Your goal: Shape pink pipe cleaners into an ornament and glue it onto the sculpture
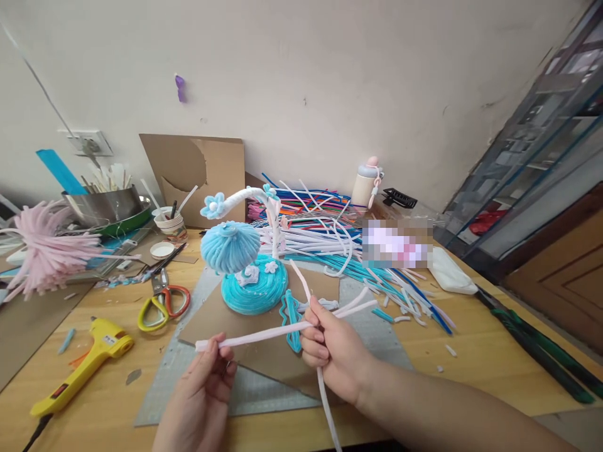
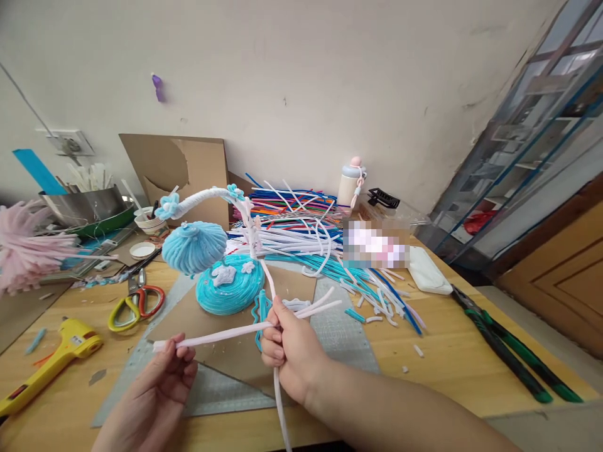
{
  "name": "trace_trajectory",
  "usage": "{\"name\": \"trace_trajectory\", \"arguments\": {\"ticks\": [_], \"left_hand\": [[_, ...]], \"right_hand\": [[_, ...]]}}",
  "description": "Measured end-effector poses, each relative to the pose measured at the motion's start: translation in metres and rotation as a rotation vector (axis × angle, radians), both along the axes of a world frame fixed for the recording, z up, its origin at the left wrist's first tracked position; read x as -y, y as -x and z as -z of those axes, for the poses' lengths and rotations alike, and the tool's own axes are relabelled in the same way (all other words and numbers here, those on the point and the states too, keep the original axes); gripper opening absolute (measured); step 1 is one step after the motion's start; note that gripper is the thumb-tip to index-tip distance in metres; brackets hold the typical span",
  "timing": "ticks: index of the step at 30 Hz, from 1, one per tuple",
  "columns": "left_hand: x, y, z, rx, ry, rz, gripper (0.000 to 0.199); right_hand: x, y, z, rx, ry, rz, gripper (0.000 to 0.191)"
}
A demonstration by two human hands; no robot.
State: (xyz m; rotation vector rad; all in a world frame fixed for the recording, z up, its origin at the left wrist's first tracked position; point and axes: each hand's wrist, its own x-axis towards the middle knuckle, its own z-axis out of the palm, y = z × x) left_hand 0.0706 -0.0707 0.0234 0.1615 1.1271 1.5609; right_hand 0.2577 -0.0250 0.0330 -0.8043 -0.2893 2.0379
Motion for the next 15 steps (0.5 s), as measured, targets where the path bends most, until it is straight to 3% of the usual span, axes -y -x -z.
{"name": "trace_trajectory", "arguments": {"ticks": [5, 9, 12, 15], "left_hand": [[-0.001, 0.024, -0.011, 0.057, -0.03, -0.016, 0.026], [0.004, 0.042, -0.016, 0.105, -0.039, -0.065, 0.029], [0.007, 0.045, -0.013, 0.082, -0.013, -0.048, 0.028], [0.007, 0.043, -0.009, 0.085, -0.025, -0.005, 0.025]], "right_hand": [[0.013, 0.0, -0.004, 0.05, -0.062, -0.082, 0.043], [0.042, -0.002, 0.008, 0.25, -0.417, -0.141, 0.05], [0.058, -0.012, 0.018, 0.578, -0.751, -0.239, 0.055], [0.063, -0.025, 0.018, 0.748, -0.86, -0.277, 0.058]]}}
